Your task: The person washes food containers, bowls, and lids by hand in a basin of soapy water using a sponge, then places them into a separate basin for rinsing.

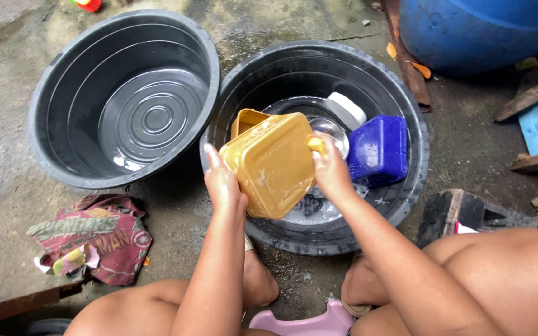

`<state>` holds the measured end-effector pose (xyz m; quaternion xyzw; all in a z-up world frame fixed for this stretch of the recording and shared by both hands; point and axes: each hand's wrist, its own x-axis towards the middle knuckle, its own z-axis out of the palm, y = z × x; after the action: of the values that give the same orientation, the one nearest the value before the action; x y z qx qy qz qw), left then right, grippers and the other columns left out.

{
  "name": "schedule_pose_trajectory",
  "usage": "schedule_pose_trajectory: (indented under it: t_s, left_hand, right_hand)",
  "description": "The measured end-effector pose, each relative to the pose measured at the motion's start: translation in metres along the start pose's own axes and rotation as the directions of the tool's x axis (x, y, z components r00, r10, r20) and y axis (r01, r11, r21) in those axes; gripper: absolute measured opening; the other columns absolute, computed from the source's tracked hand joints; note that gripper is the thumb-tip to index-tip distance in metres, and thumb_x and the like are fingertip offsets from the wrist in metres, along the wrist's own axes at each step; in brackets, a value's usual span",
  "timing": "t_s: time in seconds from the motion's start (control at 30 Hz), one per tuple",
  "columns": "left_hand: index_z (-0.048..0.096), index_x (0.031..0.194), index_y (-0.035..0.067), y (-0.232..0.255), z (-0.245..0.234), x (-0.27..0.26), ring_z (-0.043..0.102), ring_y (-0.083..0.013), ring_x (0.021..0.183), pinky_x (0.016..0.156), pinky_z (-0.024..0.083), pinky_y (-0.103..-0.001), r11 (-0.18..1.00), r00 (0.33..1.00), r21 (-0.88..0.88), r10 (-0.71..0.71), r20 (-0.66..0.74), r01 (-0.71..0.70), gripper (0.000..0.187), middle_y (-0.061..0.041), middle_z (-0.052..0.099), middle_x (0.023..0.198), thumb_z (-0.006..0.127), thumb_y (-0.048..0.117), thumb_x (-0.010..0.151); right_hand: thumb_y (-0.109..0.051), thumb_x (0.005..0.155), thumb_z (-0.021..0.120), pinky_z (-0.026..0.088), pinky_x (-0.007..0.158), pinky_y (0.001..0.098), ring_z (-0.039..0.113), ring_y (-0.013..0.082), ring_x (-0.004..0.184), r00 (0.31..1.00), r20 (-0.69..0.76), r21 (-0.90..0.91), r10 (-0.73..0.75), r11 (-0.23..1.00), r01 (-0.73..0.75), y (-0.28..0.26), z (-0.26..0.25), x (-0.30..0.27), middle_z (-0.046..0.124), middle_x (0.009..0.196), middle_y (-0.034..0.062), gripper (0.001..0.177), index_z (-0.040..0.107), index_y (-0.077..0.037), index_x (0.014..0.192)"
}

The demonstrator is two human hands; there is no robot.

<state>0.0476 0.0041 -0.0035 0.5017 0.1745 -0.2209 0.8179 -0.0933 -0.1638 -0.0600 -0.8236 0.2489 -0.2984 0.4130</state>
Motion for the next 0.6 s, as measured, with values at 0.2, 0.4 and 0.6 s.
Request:
schedule_pose_trajectory:
  t_s: [0.2, 0.4, 0.6]
  left_hand:
    - [0.059, 0.092, 0.004, 0.072, 0.007, 0.041, 0.056, -0.0131, 0.080, 0.075, 0.052, -0.032, 0.772, 0.777, 0.127, 0.593, 0.209, -0.623, 0.037, -0.004, 0.061, 0.090, 0.061, 0.038, 0.108]
    - [0.062, 0.102, 0.003, 0.137, -0.002, 0.111, 0.056, -0.0081, 0.084, 0.078, 0.052, -0.027, 0.435, 0.538, 0.318, 0.703, 0.464, -0.842, 0.020, 0.001, 0.064, 0.093, 0.071, 0.020, 0.106]
    - [0.070, 0.102, 0.001, 0.119, -0.056, 0.189, 0.067, -0.0348, 0.092, 0.084, 0.051, -0.044, -0.202, 0.430, 0.709, 0.673, 0.602, -0.676, 0.015, -0.017, 0.070, 0.100, 0.078, 0.009, 0.093]
  right_hand:
    - [-0.015, 0.104, 0.051, 0.060, 0.052, 0.0311, 0.067, 0.0201, 0.082, 0.779, 0.161, 0.271, 0.606, 0.732, -0.625, 0.043, 0.011, -0.019, 0.060, 0.120, 0.0112, 0.044, 0.044, -0.016, 0.147]
    - [-0.026, 0.098, 0.058, 0.060, 0.052, 0.0330, 0.066, 0.0194, 0.077, 0.391, 0.646, -0.194, 0.656, 0.636, -0.747, 0.057, 0.039, -0.052, 0.063, 0.110, 0.0098, 0.058, 0.038, -0.022, 0.152]
    - [-0.024, 0.089, 0.063, 0.058, 0.061, 0.0435, 0.069, 0.0290, 0.083, 0.268, 0.602, -0.434, 0.753, 0.589, -0.682, 0.132, 0.073, -0.085, 0.069, 0.108, 0.0121, 0.064, 0.045, -0.027, 0.150]
